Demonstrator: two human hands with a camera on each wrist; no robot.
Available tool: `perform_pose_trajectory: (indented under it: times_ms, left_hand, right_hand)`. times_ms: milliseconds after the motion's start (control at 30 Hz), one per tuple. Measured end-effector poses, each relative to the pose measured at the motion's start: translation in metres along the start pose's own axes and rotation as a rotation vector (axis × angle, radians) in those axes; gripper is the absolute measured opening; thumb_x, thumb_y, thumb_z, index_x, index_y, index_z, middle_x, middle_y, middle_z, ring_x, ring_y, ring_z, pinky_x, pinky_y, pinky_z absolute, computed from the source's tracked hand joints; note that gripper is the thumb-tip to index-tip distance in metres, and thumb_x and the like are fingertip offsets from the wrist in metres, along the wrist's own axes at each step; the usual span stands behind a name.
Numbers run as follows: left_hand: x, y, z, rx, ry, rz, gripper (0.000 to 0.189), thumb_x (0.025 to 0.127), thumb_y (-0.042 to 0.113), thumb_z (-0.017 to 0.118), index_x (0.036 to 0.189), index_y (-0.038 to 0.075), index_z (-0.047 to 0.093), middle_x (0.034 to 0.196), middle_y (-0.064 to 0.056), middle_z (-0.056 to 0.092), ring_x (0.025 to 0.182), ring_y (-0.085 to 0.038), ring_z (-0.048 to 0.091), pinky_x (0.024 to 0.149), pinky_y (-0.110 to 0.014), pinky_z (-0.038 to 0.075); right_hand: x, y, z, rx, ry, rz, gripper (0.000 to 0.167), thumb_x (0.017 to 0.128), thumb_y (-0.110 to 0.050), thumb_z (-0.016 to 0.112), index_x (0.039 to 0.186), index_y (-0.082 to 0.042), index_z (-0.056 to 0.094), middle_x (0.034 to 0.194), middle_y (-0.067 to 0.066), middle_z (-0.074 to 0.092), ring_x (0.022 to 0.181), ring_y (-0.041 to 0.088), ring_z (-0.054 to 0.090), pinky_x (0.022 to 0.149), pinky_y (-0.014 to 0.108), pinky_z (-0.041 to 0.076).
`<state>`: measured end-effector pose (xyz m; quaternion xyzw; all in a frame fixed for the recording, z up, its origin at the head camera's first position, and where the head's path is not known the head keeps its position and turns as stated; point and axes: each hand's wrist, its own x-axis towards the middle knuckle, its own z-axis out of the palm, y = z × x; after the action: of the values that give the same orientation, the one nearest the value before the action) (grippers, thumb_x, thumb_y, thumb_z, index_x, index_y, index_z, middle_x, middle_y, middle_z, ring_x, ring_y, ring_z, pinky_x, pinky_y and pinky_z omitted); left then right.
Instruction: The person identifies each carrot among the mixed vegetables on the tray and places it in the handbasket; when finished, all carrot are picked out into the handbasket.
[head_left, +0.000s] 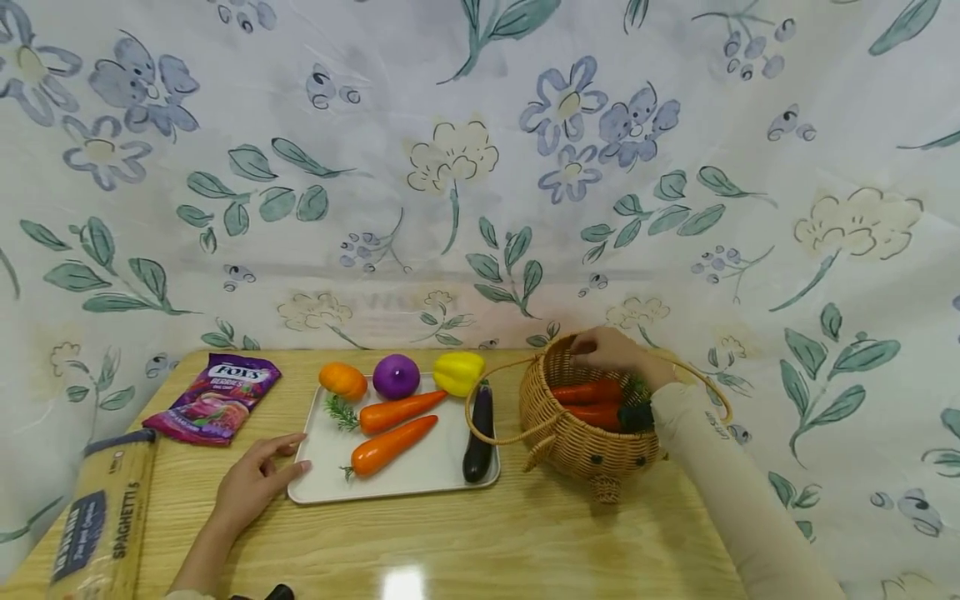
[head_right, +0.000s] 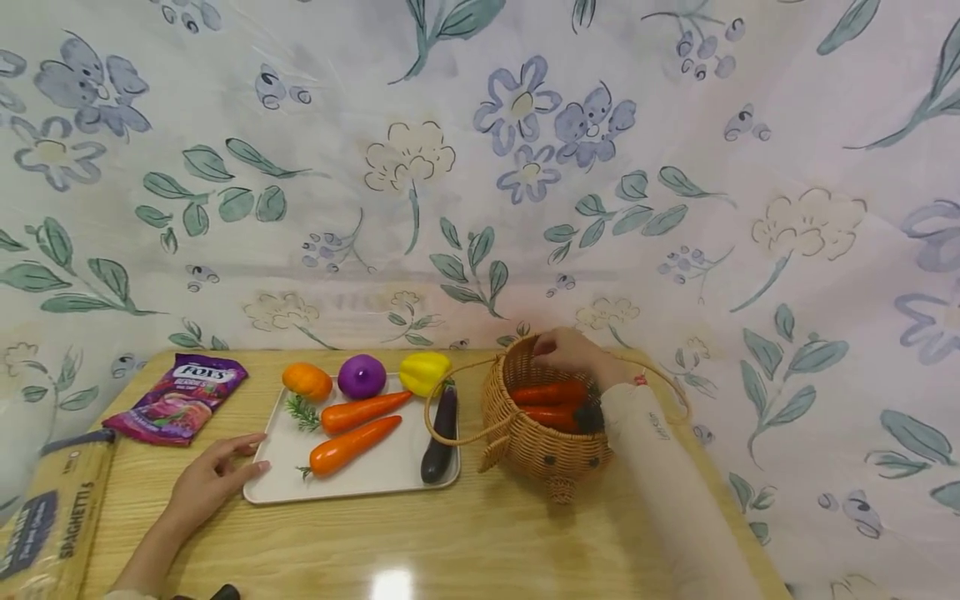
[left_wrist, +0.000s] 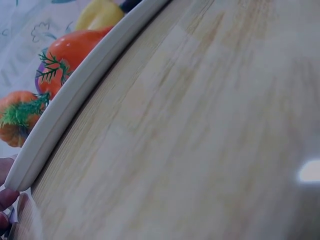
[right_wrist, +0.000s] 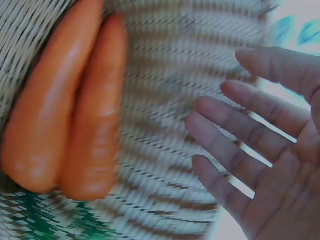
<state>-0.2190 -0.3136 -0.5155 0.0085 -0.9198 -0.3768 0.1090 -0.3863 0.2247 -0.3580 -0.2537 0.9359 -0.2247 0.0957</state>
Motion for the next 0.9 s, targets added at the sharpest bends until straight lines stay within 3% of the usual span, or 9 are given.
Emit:
perform_pose_trajectory:
  times_ms: [167,333,467,600,733,900]
  left_hand:
    - [-0.002,0.0,-0.003,0.011,0.013,0.01,0.047,0.088,0.033,0.075,0.129,0.013,0.065,0.108,-0.009,0.064,0.065,-0.005,0.042,0.057,-0.026,0.033]
    - [-0.002,0.0,-0.005,0.002,-0.015,-0.018,0.05,0.089,0.037,0.073,0.132,0.013,0.064,0.111,-0.01,0.064,0.067,-0.006,0.042,0.058,-0.026,0.032]
    - [0.0,0.001,-0.005,-0.006,-0.035,-0.036,0.051,0.09,0.039,0.072,0.134,0.013,0.062,0.113,-0.011,0.064,0.068,-0.008,0.042,0.059,-0.026,0.032]
    - [0.002,0.001,-0.003,-0.015,-0.042,-0.048,0.051,0.09,0.039,0.072,0.134,0.013,0.062,0.113,-0.011,0.063,0.069,-0.01,0.043,0.059,-0.026,0.033]
    - [0.0,0.001,0.0,-0.017,-0.049,-0.065,0.051,0.09,0.04,0.072,0.134,0.014,0.062,0.113,-0.01,0.062,0.07,-0.01,0.043,0.06,-0.026,0.033]
    - [-0.001,0.0,-0.004,-0.012,-0.037,-0.062,0.051,0.091,0.039,0.072,0.133,0.014,0.063,0.113,-0.01,0.063,0.071,-0.01,0.044,0.061,-0.026,0.034]
  right_hand:
    - [-0.012,-0.051,-0.014,0.031,-0.036,-0.075,0.027,0.096,-0.018,0.064,0.115,0.0,0.07,0.112,0.014,0.07,0.103,0.031,0.065,0.09,0.048,0.051]
    - [-0.023,-0.111,0.0,0.067,0.026,-0.124,0.022,0.093,-0.017,0.07,0.105,0.001,0.072,0.098,0.01,0.072,0.09,0.023,0.068,0.084,0.04,0.054]
    - [-0.026,-0.156,0.03,0.092,0.042,-0.141,0.019,0.092,-0.022,0.07,0.098,-0.004,0.074,0.087,0.003,0.071,0.077,0.014,0.063,0.072,0.03,0.052]
    - [-0.019,-0.19,0.068,0.05,0.02,-0.147,0.022,0.093,-0.029,0.07,0.094,-0.007,0.074,0.08,0.0,0.068,0.067,0.01,0.056,0.063,0.025,0.047]
    - [-0.004,-0.208,0.11,0.052,-0.021,-0.141,0.027,0.092,-0.032,0.071,0.095,-0.006,0.074,0.08,-0.001,0.067,0.064,0.007,0.053,0.06,0.023,0.044]
    - [0.014,-0.219,0.165,0.226,-0.025,-0.061,0.028,0.088,-0.033,0.075,0.093,-0.006,0.067,0.079,-0.001,0.062,0.066,0.008,0.05,0.061,0.022,0.041]
